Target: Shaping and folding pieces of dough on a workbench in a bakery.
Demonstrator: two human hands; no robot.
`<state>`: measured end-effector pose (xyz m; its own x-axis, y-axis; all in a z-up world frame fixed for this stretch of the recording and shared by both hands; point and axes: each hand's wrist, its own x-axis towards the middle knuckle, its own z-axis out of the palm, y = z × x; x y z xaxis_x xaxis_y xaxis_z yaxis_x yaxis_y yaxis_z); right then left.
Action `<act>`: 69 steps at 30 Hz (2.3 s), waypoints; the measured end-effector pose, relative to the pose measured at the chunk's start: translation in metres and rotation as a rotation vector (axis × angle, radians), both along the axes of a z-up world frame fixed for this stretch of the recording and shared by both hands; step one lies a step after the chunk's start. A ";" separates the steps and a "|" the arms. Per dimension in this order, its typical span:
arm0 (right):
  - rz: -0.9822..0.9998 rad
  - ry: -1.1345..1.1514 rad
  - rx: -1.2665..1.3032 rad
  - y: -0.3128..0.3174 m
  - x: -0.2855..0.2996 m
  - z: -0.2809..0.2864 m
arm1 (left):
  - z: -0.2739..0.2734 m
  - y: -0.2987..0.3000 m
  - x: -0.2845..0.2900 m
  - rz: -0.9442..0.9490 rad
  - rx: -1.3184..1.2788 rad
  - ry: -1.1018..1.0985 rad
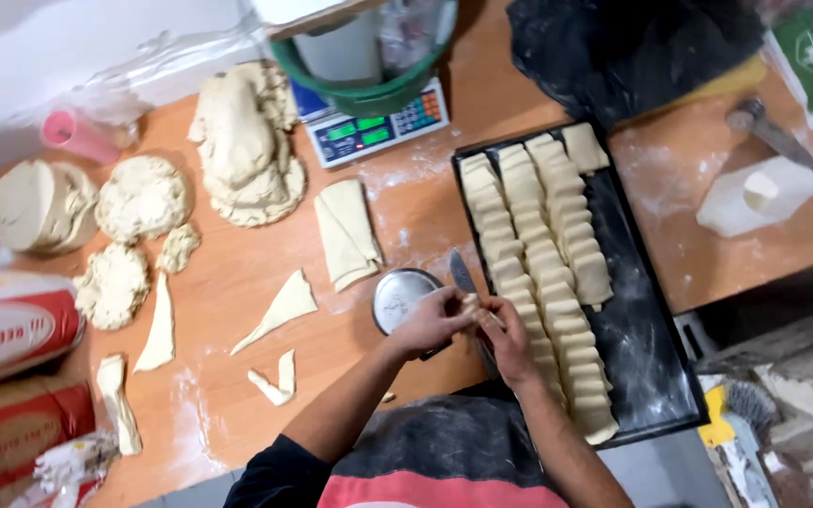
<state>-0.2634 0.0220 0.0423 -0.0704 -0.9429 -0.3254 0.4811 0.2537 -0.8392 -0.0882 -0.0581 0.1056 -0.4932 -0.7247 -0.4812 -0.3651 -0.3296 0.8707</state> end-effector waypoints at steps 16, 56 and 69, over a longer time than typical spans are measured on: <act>-0.495 0.251 0.178 0.031 -0.146 -0.015 | -0.036 -0.079 -0.197 -0.380 0.236 0.142; 0.631 1.101 -0.175 -0.004 0.125 0.065 | -0.111 -0.059 0.282 -0.802 -1.031 -1.038; 0.697 0.994 -0.587 -0.026 0.192 0.136 | 0.094 0.020 0.260 -0.311 -0.645 -0.107</act>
